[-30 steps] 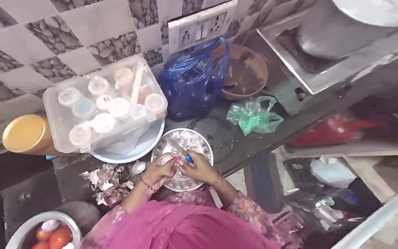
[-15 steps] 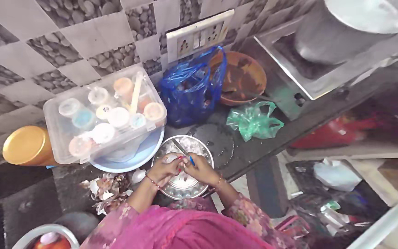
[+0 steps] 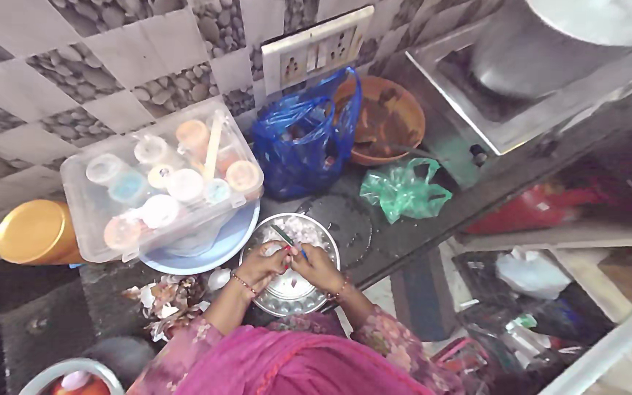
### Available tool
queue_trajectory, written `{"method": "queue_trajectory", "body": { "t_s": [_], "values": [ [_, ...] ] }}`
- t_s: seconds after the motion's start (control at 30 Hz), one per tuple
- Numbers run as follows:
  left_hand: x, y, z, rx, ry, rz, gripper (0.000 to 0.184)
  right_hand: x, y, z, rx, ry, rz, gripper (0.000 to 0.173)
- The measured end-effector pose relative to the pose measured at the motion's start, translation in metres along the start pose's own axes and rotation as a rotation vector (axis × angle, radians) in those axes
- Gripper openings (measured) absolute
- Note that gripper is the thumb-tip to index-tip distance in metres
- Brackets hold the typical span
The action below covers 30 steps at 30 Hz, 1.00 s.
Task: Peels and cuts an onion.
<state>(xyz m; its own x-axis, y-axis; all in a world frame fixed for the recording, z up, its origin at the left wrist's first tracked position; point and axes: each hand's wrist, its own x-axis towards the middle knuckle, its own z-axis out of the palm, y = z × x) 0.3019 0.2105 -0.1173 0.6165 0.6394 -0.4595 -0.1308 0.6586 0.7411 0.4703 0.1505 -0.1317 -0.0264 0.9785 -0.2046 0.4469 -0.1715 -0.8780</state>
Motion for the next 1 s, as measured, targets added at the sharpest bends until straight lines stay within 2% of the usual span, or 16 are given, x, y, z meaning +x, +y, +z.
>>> {"method": "queue_trajectory", "body": {
  "t_s": [0.17, 0.37, 0.6, 0.83, 1.0],
  "values": [
    [-0.002, 0.001, 0.004, 0.032, 0.059, -0.011, 0.027, 0.0, -0.001, -0.001, -0.055, 0.027, -0.016, 0.042],
    [-0.003, -0.002, 0.001, 0.062, 0.055, -0.01, 0.034, 0.0, -0.001, -0.004, -0.089, 0.028, -0.027, 0.043],
    [-0.003, -0.006, -0.002, 0.005, 0.024, 0.011, 0.033, -0.001, 0.0, -0.003, -0.091, 0.033, -0.036, 0.043],
    [-0.001, -0.019, 0.004, -0.186, 0.025, 0.056, 0.027, -0.002, -0.003, -0.005, -0.074, 0.007, -0.031, 0.041],
    [-0.004, -0.019, 0.004, -0.152, 0.048, 0.054, 0.03, -0.004, -0.001, -0.003, -0.089, 0.021, -0.035, 0.044]
  ]
}}
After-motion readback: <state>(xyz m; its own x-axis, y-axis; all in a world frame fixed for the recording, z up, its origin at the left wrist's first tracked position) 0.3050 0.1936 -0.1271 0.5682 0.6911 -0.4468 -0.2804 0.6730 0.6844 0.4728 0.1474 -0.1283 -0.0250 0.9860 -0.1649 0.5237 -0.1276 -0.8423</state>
